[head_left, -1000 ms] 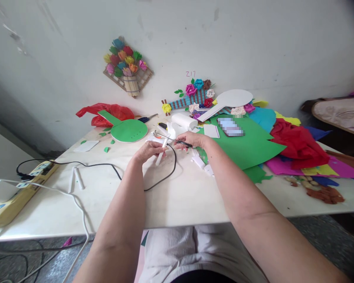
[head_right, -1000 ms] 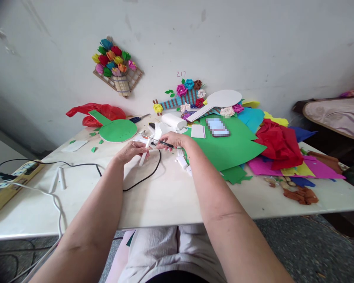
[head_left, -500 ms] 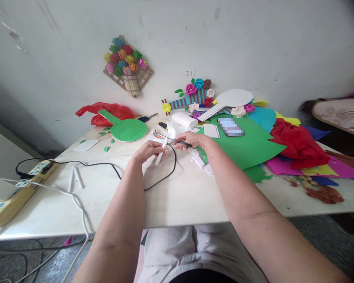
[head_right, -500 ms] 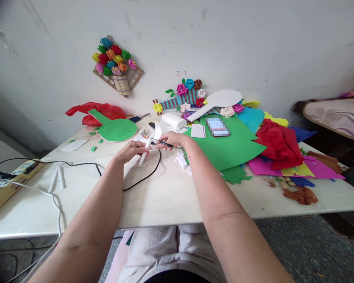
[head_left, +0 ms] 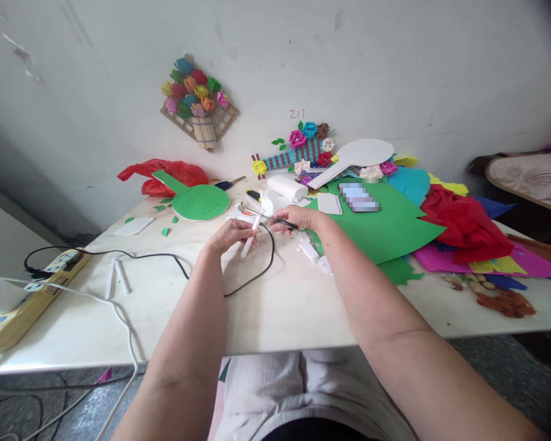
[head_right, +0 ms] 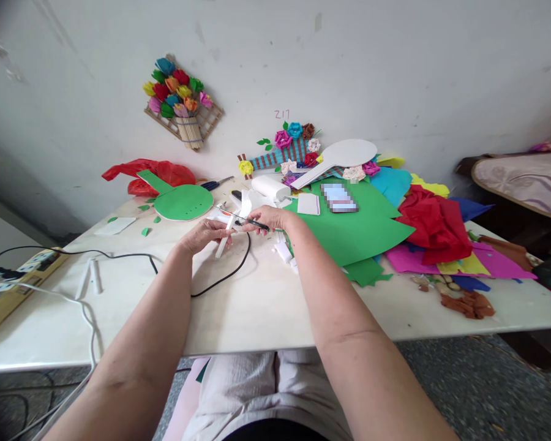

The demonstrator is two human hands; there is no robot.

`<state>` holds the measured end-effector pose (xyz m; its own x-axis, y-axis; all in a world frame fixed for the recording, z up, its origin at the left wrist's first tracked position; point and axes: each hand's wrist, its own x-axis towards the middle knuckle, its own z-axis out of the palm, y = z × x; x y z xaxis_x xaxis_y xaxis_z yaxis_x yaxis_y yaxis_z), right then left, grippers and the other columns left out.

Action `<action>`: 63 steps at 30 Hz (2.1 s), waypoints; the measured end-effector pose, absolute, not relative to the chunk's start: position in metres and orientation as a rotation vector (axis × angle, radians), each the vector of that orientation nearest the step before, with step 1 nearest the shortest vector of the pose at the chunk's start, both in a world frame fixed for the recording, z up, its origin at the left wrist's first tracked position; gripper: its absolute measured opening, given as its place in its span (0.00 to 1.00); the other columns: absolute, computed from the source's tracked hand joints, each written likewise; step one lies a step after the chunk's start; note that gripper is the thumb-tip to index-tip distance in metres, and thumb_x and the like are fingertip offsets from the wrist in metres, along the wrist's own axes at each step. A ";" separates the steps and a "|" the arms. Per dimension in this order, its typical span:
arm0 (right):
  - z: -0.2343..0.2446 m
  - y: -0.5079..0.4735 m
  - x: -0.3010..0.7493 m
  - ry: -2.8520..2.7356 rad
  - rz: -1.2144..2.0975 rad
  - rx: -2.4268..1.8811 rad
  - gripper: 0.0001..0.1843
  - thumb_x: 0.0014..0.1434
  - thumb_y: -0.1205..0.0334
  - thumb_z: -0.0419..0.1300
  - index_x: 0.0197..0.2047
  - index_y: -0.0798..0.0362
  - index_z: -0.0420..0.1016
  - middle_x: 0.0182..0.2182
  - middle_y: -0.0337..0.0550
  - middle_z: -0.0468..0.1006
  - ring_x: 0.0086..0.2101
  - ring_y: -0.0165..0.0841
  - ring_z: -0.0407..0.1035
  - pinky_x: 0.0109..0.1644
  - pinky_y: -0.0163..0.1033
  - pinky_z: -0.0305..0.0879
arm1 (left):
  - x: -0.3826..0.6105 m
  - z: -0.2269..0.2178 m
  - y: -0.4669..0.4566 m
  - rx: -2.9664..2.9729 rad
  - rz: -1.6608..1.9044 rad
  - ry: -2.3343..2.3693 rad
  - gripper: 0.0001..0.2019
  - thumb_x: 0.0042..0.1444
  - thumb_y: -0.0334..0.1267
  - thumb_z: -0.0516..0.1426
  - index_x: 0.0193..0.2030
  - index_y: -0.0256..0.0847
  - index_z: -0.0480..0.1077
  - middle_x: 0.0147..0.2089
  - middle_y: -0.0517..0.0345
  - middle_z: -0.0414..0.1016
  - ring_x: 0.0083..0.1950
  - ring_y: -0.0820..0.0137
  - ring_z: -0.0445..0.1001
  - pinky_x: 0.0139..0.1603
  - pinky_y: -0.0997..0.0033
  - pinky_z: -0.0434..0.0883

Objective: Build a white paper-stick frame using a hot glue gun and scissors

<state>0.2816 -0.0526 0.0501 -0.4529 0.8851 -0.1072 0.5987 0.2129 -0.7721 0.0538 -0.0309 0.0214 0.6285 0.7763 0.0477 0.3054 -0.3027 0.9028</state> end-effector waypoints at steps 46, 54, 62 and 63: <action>0.046 -0.052 0.282 -1.841 1.266 -1.170 0.18 0.41 0.59 0.69 0.36 0.60 0.76 0.19 0.34 0.67 0.19 0.21 0.61 0.22 0.26 0.60 | 0.052 0.019 -0.026 1.800 0.711 0.883 0.16 0.44 0.48 0.61 0.31 0.34 0.74 0.31 0.52 0.76 0.33 0.69 0.73 0.37 0.69 0.69; 0.044 -0.049 0.279 -1.875 1.270 -1.177 0.20 0.39 0.57 0.70 0.36 0.59 0.76 0.20 0.34 0.68 0.19 0.20 0.60 0.23 0.27 0.60 | 0.052 0.021 -0.030 1.813 0.687 0.847 0.15 0.46 0.47 0.60 0.30 0.34 0.74 0.30 0.52 0.75 0.31 0.70 0.72 0.34 0.70 0.68; 0.042 -0.046 0.278 -1.935 1.190 -1.195 0.24 0.37 0.53 0.70 0.37 0.59 0.76 0.21 0.35 0.70 0.20 0.21 0.61 0.23 0.28 0.61 | 0.051 0.019 -0.029 1.796 0.691 0.820 0.14 0.46 0.46 0.60 0.29 0.34 0.74 0.28 0.52 0.75 0.30 0.69 0.72 0.33 0.70 0.68; 0.041 -0.045 0.278 -1.939 1.184 -1.195 0.24 0.37 0.53 0.70 0.37 0.59 0.76 0.21 0.35 0.70 0.20 0.21 0.61 0.23 0.28 0.60 | 0.051 0.018 -0.029 1.794 0.690 0.817 0.14 0.46 0.46 0.60 0.29 0.34 0.74 0.28 0.53 0.75 0.29 0.70 0.72 0.33 0.71 0.68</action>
